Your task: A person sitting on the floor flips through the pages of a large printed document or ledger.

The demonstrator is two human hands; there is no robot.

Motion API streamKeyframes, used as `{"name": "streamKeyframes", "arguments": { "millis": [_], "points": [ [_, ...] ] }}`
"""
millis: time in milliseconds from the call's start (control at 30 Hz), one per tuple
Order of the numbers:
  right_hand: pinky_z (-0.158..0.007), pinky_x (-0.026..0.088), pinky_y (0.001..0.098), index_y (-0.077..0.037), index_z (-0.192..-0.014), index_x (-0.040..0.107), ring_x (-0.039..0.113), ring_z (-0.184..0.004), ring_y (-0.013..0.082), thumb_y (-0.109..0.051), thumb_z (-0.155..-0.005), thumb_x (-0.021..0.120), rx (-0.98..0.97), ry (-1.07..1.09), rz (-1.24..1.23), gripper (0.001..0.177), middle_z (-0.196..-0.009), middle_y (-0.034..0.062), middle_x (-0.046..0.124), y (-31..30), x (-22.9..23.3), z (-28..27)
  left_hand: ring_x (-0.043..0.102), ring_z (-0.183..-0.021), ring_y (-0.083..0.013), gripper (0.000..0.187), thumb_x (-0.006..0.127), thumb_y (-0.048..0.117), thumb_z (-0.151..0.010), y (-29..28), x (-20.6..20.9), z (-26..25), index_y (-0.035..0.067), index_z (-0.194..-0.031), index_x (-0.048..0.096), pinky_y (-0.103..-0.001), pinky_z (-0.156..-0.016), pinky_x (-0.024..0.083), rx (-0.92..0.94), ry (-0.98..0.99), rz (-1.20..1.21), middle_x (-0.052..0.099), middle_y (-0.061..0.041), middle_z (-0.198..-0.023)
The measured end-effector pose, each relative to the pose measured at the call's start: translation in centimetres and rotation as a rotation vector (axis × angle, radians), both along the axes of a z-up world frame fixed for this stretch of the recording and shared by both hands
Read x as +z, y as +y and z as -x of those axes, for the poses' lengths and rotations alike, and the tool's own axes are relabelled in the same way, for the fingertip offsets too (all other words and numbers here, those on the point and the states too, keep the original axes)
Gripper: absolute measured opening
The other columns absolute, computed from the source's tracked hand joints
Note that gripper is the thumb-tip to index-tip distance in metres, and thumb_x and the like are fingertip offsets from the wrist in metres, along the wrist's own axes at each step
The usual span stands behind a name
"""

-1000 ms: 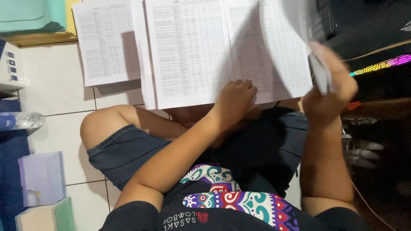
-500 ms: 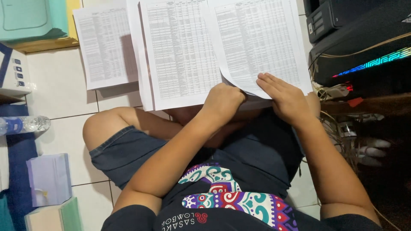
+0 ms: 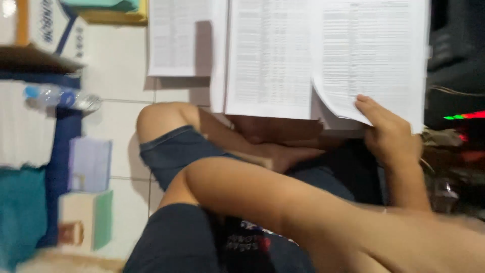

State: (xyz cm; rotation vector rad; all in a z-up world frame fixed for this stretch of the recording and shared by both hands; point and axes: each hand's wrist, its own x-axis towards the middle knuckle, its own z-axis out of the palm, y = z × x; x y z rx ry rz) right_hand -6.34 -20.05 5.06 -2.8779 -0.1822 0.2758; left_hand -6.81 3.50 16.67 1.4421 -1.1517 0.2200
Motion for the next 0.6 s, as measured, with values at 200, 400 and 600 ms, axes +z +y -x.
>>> {"name": "streamKeyframes", "arguments": {
  "millis": [200, 400, 600],
  "points": [
    [-0.104, 0.053, 0.0402, -0.008, -0.149, 0.062, 0.06, -0.14, 0.024, 0.01, -0.069, 0.05, 0.257, -0.332, -0.11, 0.083, -0.155, 0.0088, 0.063, -2.0, -3.5, -0.3, 0.061, -0.078, -0.0274, 0.028, 0.041, 0.024, -0.104, 0.6, -0.2, 2.5, 0.005, -0.092, 0.057, -0.042, -0.075, 0.051, -0.193, 0.083, -0.006, 0.065, -0.009, -0.085],
    [-0.105, 0.05, 0.0404, -0.012, -0.15, 0.061, 0.057, -0.14, 0.0221, 0.01, -0.073, 0.051, 0.159, -0.222, -0.136, 0.081, -0.155, 0.0045, 0.061, -0.8, -1.6, 0.0, 0.059, -0.076, -0.0226, 0.028, 0.04, 0.025, -0.102, -0.7, -0.7, 4.0, 0.004, -0.09, 0.054, -0.038, -0.072, 0.05, -0.485, 0.176, 0.018, 0.062, -0.007, -0.082],
    [-0.115, 0.047, 0.0398, 0.001, -0.148, 0.062, 0.059, -0.141, 0.0293, 0.016, -0.067, 0.05, 0.256, -0.322, -0.223, 0.083, -0.153, 0.0169, 0.064, -1.8, -3.2, -0.3, 0.057, -0.075, -0.0179, 0.028, 0.039, 0.026, -0.1, -1.6, -0.9, 4.7, 0.004, -0.088, 0.051, -0.034, -0.069, 0.049, -0.798, 0.255, 0.054, 0.06, -0.005, -0.079]
  ]
}}
